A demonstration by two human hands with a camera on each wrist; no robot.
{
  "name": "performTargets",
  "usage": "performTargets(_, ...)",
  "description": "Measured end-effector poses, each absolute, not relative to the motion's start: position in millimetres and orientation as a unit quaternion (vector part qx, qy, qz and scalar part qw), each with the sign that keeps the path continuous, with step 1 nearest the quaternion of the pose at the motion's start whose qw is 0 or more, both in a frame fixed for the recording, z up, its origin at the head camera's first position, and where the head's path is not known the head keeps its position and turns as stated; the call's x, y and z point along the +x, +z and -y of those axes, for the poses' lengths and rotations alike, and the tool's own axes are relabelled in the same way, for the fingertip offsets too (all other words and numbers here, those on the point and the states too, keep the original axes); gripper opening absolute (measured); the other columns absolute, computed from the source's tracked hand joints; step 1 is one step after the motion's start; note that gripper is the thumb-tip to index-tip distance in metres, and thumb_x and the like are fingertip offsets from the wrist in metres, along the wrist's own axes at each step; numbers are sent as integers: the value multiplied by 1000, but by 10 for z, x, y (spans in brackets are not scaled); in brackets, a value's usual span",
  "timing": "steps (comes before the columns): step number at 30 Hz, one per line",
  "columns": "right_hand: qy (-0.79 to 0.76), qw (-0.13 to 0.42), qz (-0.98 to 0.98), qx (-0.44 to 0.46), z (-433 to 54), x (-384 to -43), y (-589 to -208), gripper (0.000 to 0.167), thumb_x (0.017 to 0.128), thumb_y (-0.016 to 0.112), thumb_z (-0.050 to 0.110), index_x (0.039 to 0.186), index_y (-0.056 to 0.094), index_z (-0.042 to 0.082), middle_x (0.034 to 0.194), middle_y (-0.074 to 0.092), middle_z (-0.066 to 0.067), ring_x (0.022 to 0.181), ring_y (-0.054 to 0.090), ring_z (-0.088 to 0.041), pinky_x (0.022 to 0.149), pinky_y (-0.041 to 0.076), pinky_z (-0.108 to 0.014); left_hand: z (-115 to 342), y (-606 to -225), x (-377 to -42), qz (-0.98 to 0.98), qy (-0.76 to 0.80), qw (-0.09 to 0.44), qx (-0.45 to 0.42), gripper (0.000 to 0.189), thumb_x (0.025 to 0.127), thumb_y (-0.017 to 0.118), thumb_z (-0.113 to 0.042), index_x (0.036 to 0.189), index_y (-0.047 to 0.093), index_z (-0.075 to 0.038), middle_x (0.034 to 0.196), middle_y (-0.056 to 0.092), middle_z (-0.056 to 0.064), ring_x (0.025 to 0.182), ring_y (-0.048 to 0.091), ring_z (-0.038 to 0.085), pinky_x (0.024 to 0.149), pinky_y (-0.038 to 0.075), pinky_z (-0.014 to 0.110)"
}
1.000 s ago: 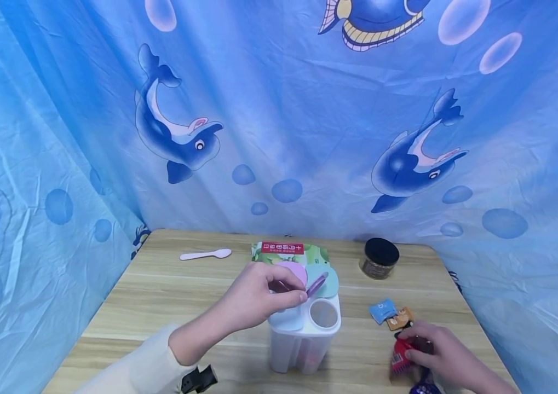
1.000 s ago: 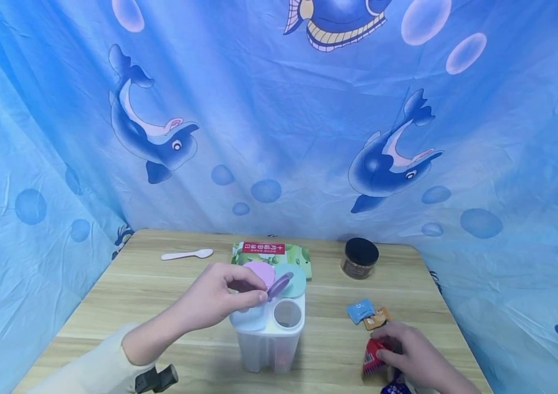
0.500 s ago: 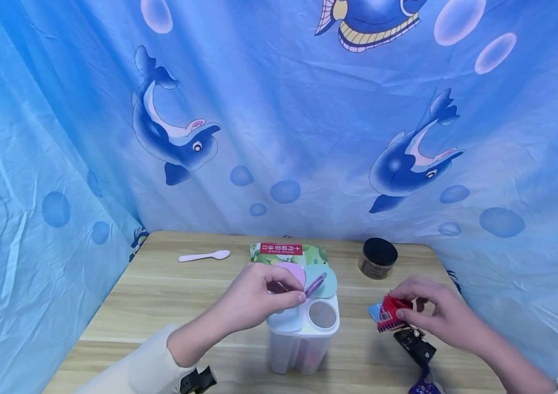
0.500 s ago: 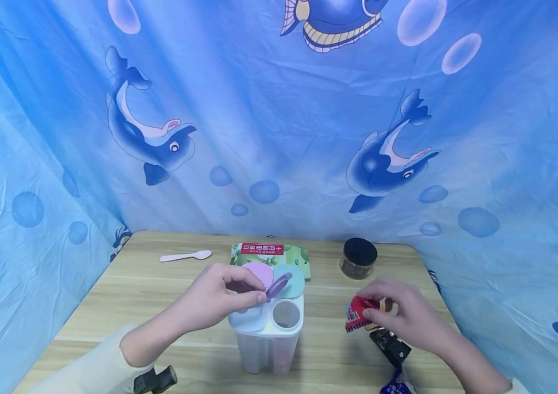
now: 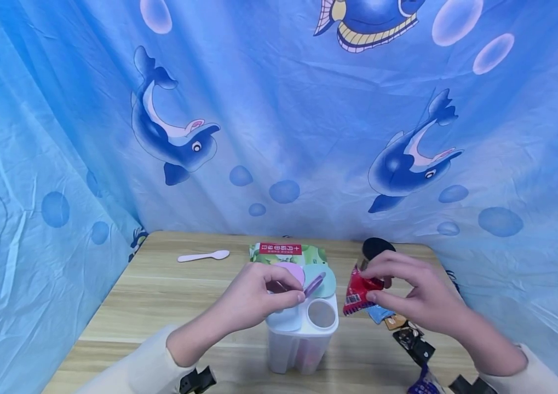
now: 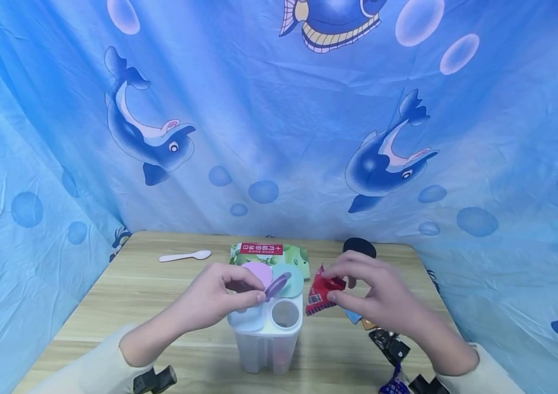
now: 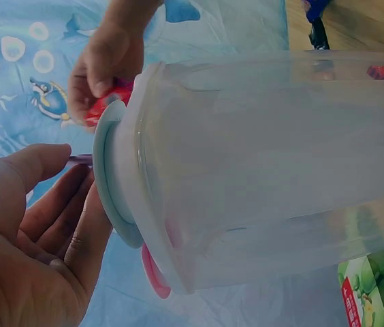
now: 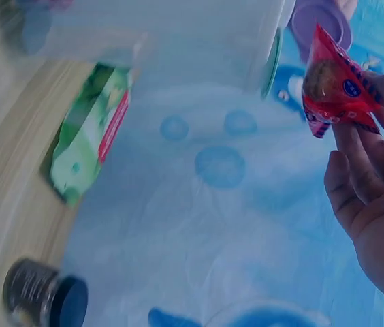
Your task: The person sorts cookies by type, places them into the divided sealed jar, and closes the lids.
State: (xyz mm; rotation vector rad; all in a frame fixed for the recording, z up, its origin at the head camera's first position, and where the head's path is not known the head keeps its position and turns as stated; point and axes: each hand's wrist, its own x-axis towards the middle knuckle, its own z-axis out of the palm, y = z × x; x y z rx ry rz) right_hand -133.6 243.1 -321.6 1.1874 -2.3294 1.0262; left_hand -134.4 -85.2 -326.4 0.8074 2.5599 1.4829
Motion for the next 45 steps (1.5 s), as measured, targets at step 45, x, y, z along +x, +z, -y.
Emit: performTargets(45, 340, 99, 821, 448, -1906, -1268, -3338, 23, 83, 87, 29, 101, 72, 32, 103, 64, 18, 97, 62, -3, 84, 57, -25, 862, -3269, -1344, -829, 494, 51, 257, 7, 88, 80, -27, 92, 80, -22, 88, 76, -10, 82, 69, 12, 71, 60, 26)
